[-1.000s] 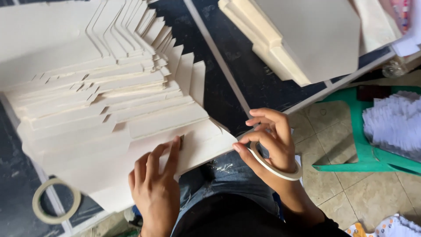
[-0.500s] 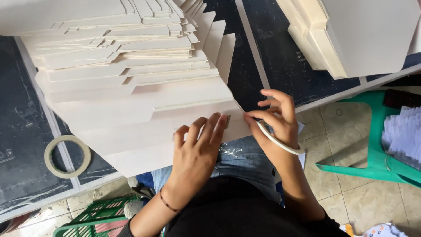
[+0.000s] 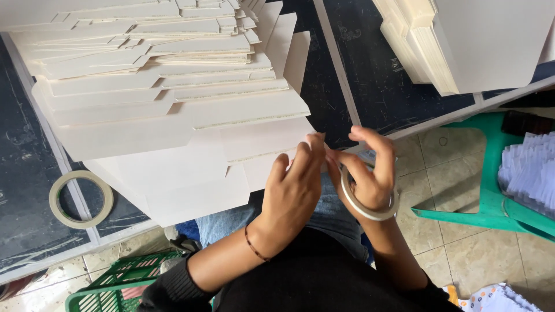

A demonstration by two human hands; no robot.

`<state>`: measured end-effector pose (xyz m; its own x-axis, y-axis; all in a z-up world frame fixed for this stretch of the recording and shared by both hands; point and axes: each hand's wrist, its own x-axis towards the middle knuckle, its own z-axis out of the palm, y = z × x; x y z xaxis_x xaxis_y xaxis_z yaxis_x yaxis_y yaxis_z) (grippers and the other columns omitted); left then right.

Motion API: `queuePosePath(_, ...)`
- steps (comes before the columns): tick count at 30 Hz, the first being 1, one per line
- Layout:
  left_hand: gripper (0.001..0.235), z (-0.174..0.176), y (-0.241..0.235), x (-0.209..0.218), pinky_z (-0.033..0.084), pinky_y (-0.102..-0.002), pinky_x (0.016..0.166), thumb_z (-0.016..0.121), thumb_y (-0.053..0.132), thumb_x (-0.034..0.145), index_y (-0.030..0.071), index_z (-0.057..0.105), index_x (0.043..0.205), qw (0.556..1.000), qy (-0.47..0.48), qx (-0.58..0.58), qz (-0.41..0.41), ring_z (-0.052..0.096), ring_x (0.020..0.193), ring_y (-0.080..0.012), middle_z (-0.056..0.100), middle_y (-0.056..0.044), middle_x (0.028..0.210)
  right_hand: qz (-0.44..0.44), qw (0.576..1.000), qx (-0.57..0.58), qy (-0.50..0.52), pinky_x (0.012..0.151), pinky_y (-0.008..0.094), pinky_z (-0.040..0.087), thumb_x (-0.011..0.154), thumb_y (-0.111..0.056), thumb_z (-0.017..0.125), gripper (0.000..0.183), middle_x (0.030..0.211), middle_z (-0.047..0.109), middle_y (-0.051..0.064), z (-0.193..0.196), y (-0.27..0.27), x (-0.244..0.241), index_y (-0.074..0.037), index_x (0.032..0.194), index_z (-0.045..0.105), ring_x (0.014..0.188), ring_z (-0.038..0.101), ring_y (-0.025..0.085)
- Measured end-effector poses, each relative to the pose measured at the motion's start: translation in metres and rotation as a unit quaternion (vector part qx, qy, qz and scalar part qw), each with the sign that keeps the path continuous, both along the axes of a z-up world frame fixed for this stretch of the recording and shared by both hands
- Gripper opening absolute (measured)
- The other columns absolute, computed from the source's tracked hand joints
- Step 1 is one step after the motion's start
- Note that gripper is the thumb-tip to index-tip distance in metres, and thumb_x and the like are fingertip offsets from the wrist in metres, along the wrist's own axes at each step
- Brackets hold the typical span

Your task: Applying double-sided tape to pre-cut paper folders in a print shop finishing area

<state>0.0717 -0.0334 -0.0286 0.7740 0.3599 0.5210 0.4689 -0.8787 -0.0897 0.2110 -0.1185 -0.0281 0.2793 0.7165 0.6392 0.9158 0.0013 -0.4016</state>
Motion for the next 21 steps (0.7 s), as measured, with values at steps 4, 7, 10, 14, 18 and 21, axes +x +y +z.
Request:
queuePosePath(4,0.046,0.001,0.016,-0.005,0.044,-0.041,0.087,0.07,-0.003,0.085,0.005,0.078,0.13,0.995,-0.043,-0.087,-0.029,0.057,0.113,-0.0278,0.067,-0.011,0.133,0.004,0.999,0.031,0.041,0.094,0.041,0.059,0.094,-0.007,0.088,0.009,0.142,0.059,0.018,0.009,-0.009,-0.006,-0.007,0.102,0.083,0.115,0.07,0.032)
queuePosePath(7,0.054,0.011,0.033,-0.035,0.046,-0.044,0.084,0.073,0.002,0.082,0.012,0.077,0.135,0.982,-0.06,-0.175,-0.027,0.059,0.112,-0.0333,0.067,-0.01,0.13,0.039,0.992,0.015,0.119,0.094,0.04,0.06,0.096,-0.009,0.087,0.012,0.145,0.054,0.017,0.017,-0.005,-0.013,-0.005,0.106,0.083,0.119,0.069,0.032)
queuePosePath(10,0.063,0.021,0.044,-0.072,0.045,-0.045,0.084,0.078,0.008,0.08,0.022,0.076,0.141,0.969,-0.045,-0.241,0.03,0.059,0.112,-0.0349,0.065,-0.007,0.13,0.071,0.981,-0.027,0.179,0.095,0.041,0.058,0.094,-0.007,0.087,0.012,0.145,0.055,0.016,0.017,0.001,-0.031,-0.006,0.104,0.082,0.12,0.067,0.034)
queuePosePath(14,0.068,0.038,0.049,-0.102,0.044,-0.047,0.088,0.089,0.009,0.085,0.021,0.072,0.15,0.928,-0.056,-0.354,0.097,0.056,0.115,-0.0379,0.064,-0.015,0.13,0.131,0.968,-0.07,0.201,0.092,0.042,0.057,0.085,-0.003,0.09,0.015,0.143,0.061,0.013,0.017,0.021,-0.06,-0.01,0.094,0.08,0.116,0.067,0.037)
queuePosePath(18,0.072,0.037,0.047,-0.111,0.044,-0.049,0.092,0.09,0.005,0.084,0.018,0.069,0.152,0.909,-0.077,-0.398,0.098,0.054,0.118,-0.0406,0.064,-0.019,0.133,0.15,0.963,-0.08,0.207,0.092,0.04,0.054,0.086,-0.005,0.09,0.013,0.14,0.063,0.01,0.014,0.033,-0.071,-0.011,0.09,0.079,0.117,0.066,0.033)
queuePosePath(21,0.073,0.033,0.045,-0.112,0.042,-0.049,0.095,0.089,0.007,0.086,0.022,0.068,0.154,0.904,-0.076,-0.409,0.098,0.051,0.12,-0.0381,0.062,-0.017,0.137,0.151,0.968,-0.086,0.182,0.089,0.04,0.053,0.086,-0.003,0.089,0.015,0.138,0.063,0.01,0.009,0.036,-0.075,-0.011,0.091,0.076,0.114,0.064,0.033)
